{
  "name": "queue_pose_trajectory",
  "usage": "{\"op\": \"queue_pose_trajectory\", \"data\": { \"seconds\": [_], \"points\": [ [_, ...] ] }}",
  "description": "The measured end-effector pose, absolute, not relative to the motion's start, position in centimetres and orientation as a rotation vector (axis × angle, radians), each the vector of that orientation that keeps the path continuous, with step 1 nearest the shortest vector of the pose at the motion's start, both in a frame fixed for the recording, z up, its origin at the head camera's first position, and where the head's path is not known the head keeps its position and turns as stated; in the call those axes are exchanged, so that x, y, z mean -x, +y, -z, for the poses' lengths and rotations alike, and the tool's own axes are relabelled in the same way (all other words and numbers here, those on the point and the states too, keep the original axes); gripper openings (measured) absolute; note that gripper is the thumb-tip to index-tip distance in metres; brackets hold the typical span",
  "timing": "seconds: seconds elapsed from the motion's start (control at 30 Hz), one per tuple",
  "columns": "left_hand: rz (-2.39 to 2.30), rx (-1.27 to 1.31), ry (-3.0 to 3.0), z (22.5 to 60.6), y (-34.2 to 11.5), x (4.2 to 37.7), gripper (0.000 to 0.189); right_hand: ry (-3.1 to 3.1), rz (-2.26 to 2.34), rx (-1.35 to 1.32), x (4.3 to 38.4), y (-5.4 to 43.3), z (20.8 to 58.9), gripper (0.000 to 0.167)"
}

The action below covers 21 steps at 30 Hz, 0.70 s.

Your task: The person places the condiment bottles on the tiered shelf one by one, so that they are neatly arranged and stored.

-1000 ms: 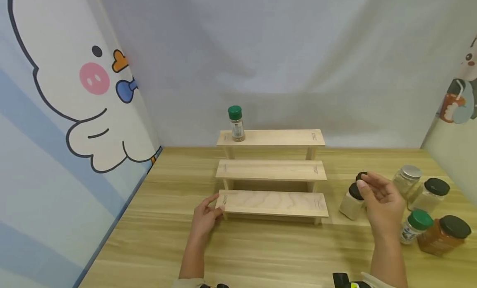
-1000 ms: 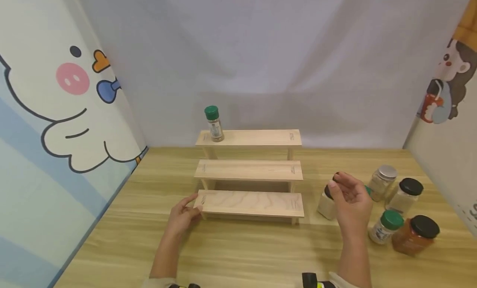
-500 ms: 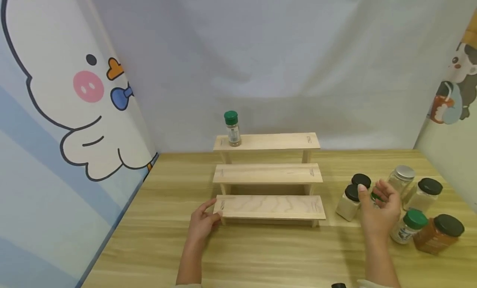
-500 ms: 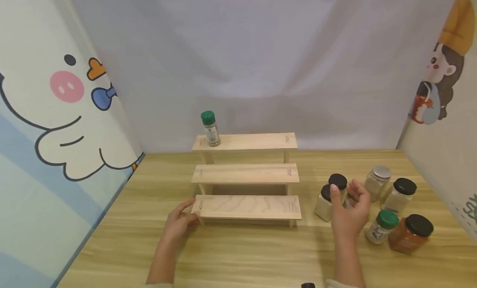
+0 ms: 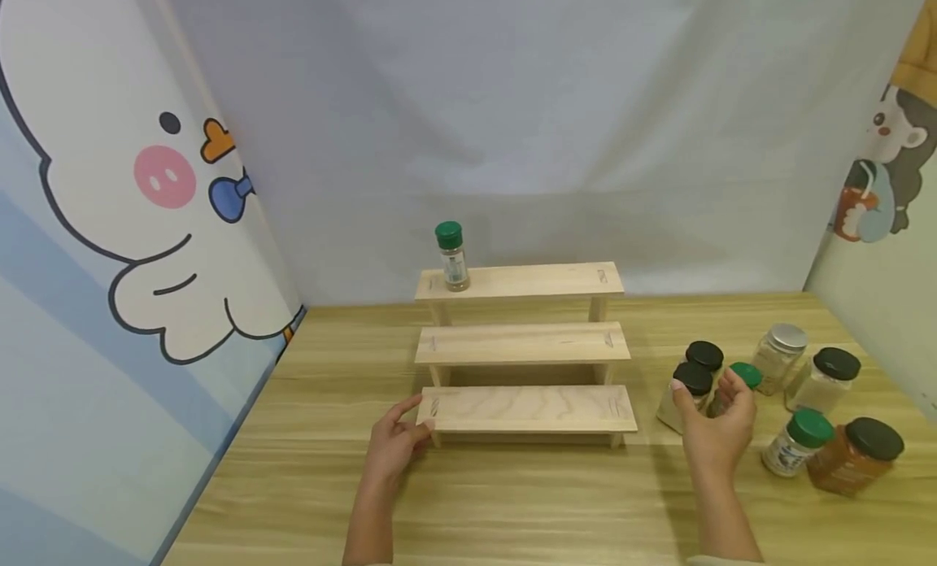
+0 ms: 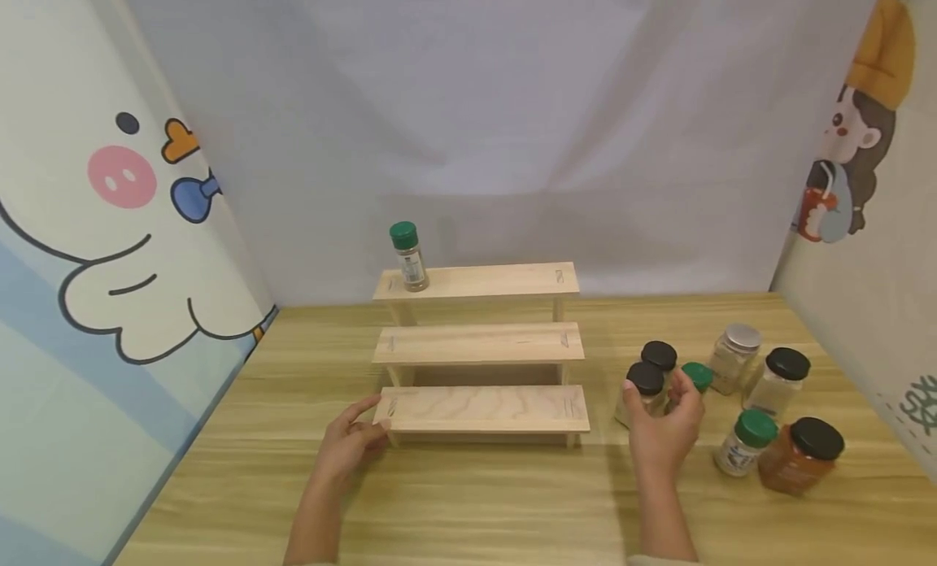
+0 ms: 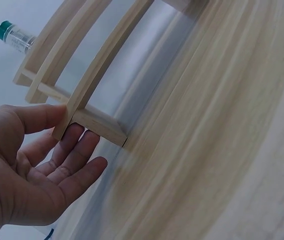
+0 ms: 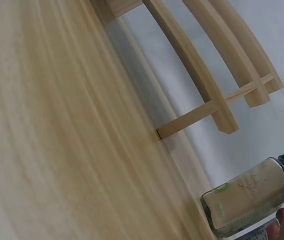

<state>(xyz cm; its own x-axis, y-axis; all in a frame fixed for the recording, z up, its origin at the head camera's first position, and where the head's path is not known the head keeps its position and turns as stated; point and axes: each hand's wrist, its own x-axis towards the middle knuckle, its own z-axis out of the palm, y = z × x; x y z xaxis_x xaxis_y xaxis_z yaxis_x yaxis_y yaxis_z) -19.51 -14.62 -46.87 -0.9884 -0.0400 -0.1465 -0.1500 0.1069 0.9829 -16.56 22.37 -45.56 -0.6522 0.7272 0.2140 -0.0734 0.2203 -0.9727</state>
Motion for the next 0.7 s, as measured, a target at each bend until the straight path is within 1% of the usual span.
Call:
{"op": "queue_pose_trajectory", "data": {
  "seconds": [0.27,0.53,0.7],
  "points": [
    [-2.048,0.197,2.282,46.88,-14.46,19.53,0.051,-1.991,-1.464,0.57,16.67,22.55,46.45,0.066],
    [-2.056,0.175,2.277,46.86,-14.39,19.54,0.053,-2.04,-1.366,0.609,16.64,23.01,46.64,0.057],
    [-2.041,0.191,2.281,47.01,-14.43,19.64,0.052,-2.081,-1.334,0.605,16.35,23.29,46.43,0.058]
  ]
}}
